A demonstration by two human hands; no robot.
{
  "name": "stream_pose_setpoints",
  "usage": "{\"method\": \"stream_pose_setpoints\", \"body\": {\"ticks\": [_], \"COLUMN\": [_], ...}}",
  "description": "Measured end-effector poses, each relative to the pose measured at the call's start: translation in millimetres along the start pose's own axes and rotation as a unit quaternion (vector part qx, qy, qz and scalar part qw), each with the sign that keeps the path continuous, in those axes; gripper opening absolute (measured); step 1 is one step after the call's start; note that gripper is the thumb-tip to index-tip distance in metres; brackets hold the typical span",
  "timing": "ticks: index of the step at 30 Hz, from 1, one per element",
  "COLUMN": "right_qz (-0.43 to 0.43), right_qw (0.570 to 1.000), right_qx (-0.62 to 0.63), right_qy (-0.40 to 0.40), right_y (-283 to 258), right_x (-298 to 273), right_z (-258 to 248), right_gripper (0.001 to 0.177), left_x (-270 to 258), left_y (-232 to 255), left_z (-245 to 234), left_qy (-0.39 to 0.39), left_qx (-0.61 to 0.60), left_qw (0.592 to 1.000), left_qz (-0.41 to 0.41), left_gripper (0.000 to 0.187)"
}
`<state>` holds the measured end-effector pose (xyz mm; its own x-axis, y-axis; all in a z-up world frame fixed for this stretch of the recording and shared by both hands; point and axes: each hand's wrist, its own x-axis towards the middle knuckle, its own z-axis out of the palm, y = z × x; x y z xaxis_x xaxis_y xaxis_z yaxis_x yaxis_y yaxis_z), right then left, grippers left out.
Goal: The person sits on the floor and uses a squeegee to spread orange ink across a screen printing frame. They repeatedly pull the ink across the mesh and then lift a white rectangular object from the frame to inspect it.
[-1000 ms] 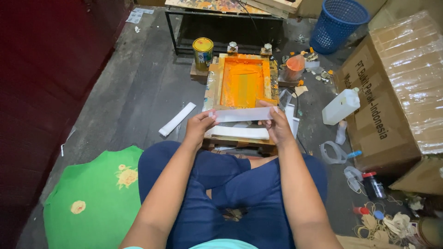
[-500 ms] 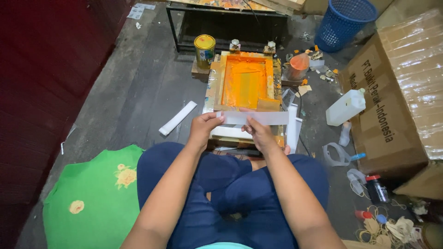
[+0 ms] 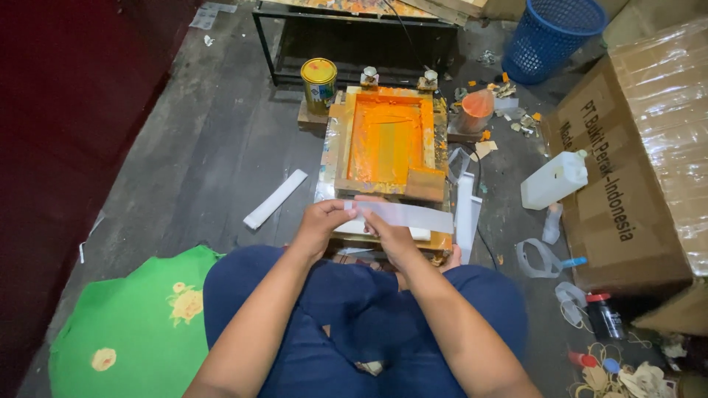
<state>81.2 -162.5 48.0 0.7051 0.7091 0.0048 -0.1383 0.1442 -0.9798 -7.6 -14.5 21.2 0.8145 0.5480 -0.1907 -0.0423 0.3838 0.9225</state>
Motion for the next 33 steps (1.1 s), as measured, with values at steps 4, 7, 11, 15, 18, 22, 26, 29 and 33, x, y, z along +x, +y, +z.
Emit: {"method": "stream_pose_setpoints", "body": {"ticks": [4, 7, 11, 15, 18, 22, 26, 29, 33], "right_qz": [-0.021, -0.025, -0.017, -0.02, -0.025, -0.023, -0.032, -0.029, -0.019], "right_qw": [0.999, 0.999, 0.999, 0.999, 0.999, 0.998, 0.997, 0.997, 0.992], "right_qx": [0.02, 0.027, 0.027, 0.035, 0.04, 0.057, 0.065, 0.068, 0.097], "right_qy": [-0.023, -0.029, -0.019, -0.018, -0.006, 0.008, 0.02, 0.036, 0.077], "right_y": [15.1, 10.6, 8.0, 9.8, 12.6, 9.8, 21.1, 62.3, 75.0], "right_x": [11.5, 11.3, 10.1, 10.6, 13.3, 13.0, 19.6, 30.6, 33.1], "right_z": [-4.7, -4.8, -6.5, -9.4, -13.4, -16.3, -26.5, -47.9, -55.9], "right_gripper": [0.029, 0.031, 0.034, 0.035, 0.034, 0.034, 0.036, 0.037, 0.032], "left_x": [2.6, 7.0, 3.5, 1.2, 0.7, -2.3, 0.0, -3.4, -2.1], "left_y": [1.7, -2.3, 0.7, 3.3, 5.9, 11.6, 10.7, 19.6, 25.5], "left_z": [0.2, -2.9, -1.5, -1.3, -3.2, -2.6, -5.8, -4.8, -7.1], "left_qy": [-0.003, -0.012, -0.013, -0.01, -0.007, 0.017, 0.037, 0.053, 0.104], "left_qx": [0.003, 0.001, 0.0, -0.012, -0.014, -0.045, -0.064, -0.076, -0.106], "left_qw": [1.0, 1.0, 1.0, 1.0, 1.0, 0.999, 0.997, 0.996, 0.988], "left_qz": [-0.02, -0.02, -0.018, -0.013, -0.002, 0.001, 0.012, 0.02, 0.035], "left_gripper": [0.028, 0.026, 0.024, 0.023, 0.022, 0.02, 0.018, 0.017, 0.014]}}
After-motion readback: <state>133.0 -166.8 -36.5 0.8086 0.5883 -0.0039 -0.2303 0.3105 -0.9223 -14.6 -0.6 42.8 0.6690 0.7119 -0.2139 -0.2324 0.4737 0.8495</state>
